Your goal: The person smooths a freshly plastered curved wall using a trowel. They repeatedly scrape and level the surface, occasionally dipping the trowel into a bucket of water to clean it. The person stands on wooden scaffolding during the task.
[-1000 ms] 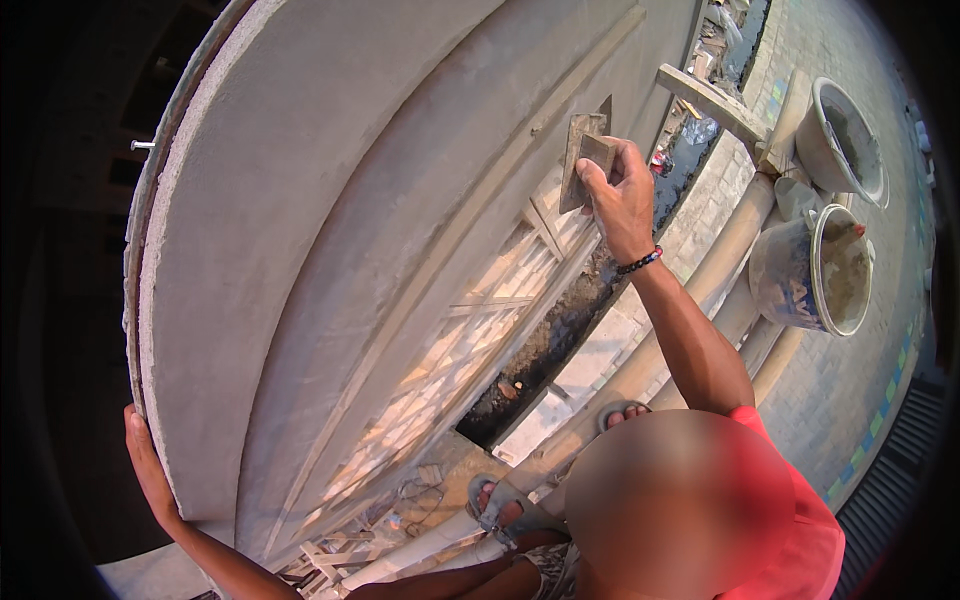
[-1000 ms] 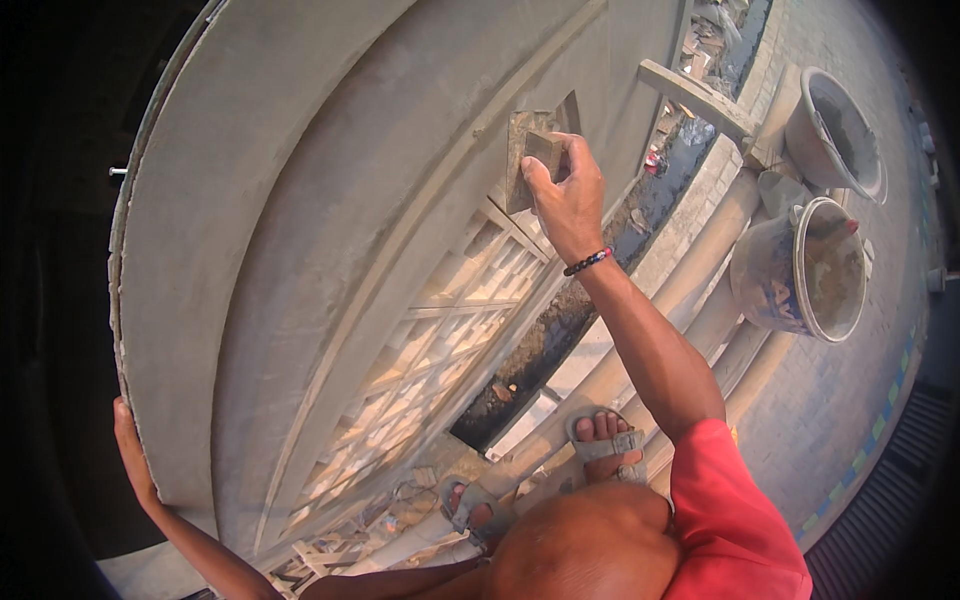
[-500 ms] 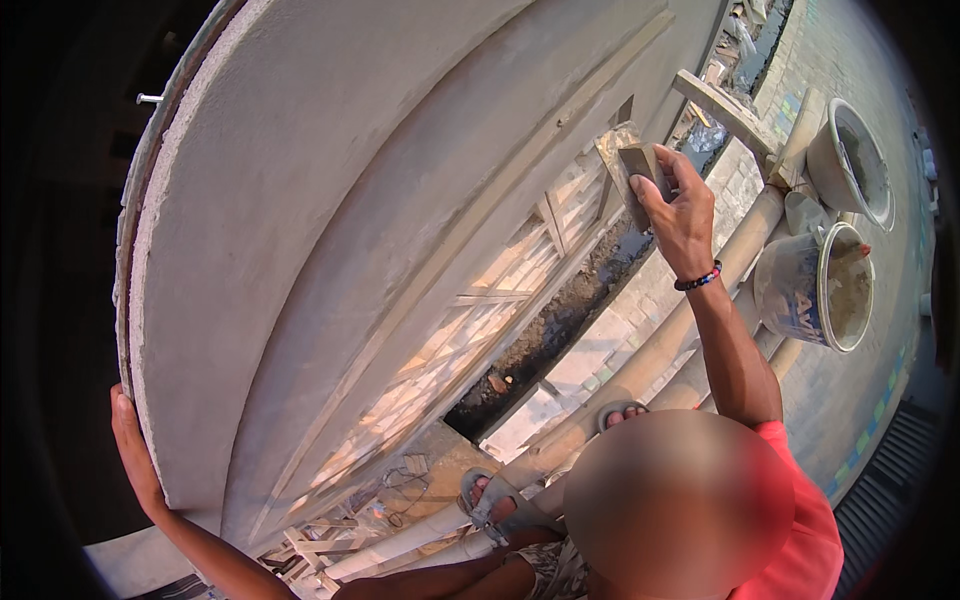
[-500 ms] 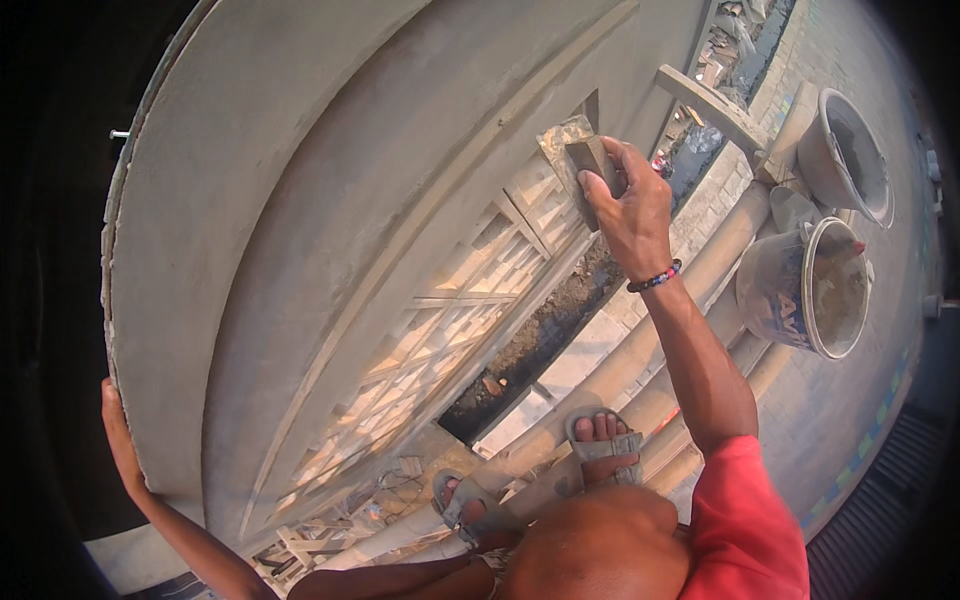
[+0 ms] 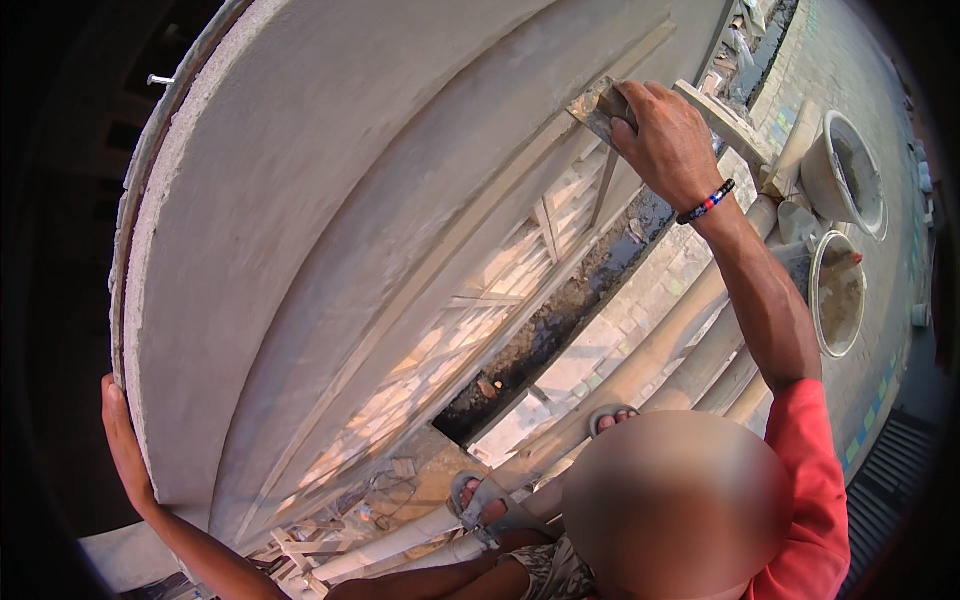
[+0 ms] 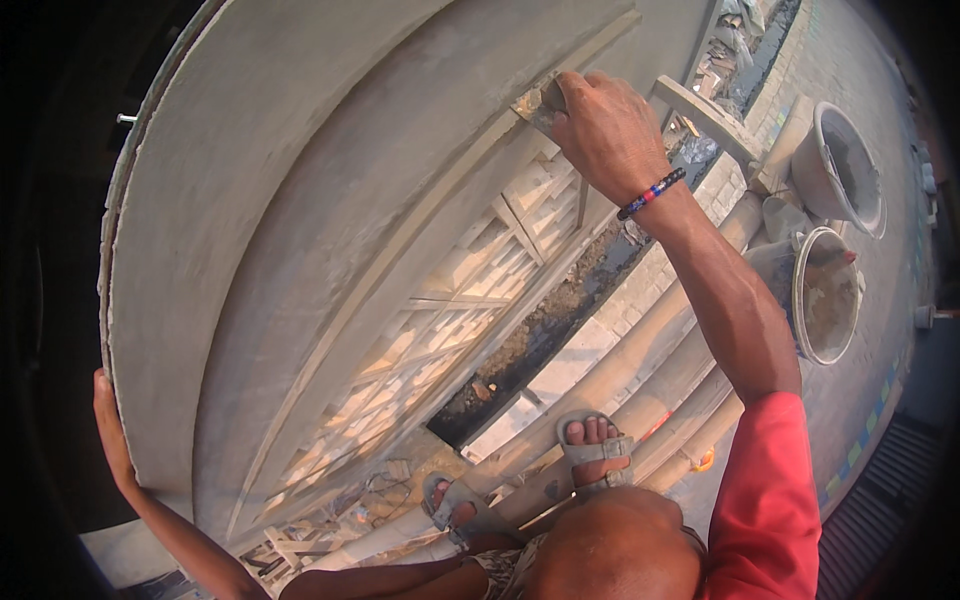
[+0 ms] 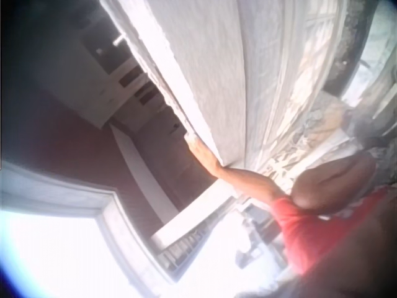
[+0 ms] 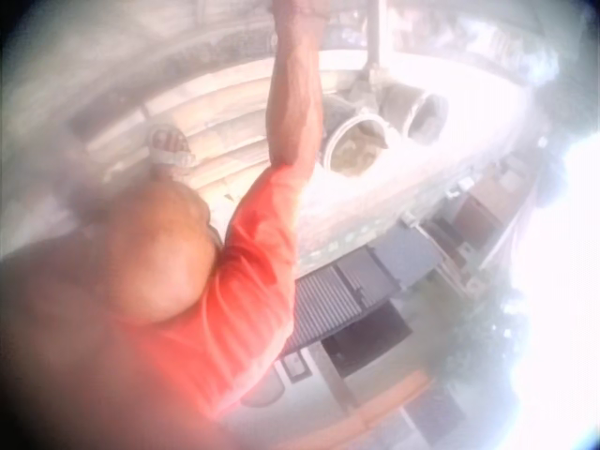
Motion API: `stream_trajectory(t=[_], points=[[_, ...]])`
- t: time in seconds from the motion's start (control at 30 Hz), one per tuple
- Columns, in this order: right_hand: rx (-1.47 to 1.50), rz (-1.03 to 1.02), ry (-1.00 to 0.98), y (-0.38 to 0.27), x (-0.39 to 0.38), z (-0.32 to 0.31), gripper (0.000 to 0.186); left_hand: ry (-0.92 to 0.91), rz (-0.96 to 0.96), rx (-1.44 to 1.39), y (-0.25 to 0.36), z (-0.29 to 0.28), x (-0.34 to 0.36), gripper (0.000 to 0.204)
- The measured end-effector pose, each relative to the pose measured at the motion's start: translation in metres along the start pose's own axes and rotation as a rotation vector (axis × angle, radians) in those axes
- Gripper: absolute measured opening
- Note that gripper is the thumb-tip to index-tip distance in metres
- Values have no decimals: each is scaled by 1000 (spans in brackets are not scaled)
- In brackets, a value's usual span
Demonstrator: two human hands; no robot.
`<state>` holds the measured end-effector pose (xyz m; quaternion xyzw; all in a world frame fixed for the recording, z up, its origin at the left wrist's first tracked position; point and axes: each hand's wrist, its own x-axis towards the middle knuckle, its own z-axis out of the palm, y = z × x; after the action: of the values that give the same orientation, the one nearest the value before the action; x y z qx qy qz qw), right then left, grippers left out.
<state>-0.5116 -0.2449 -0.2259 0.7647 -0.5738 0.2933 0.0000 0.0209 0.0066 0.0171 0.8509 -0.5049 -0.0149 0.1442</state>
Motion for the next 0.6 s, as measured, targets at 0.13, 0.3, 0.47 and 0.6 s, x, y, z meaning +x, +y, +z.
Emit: stream_trajectory(t=[0.13,0.3,0.47,0.6], points=[[-183,14,108,61,33,-13,29,43,14,1,-6,4,4,60],[394,314,219,87,8,-11,42,44,19,-13,-6,2,3,57],[1088,487,220,28,-32,47,43,-6,61,-88,9,6,-2,53],[1151,522,287,-2,-16,61,46,-9,85,-90,9,12,-1,50]])
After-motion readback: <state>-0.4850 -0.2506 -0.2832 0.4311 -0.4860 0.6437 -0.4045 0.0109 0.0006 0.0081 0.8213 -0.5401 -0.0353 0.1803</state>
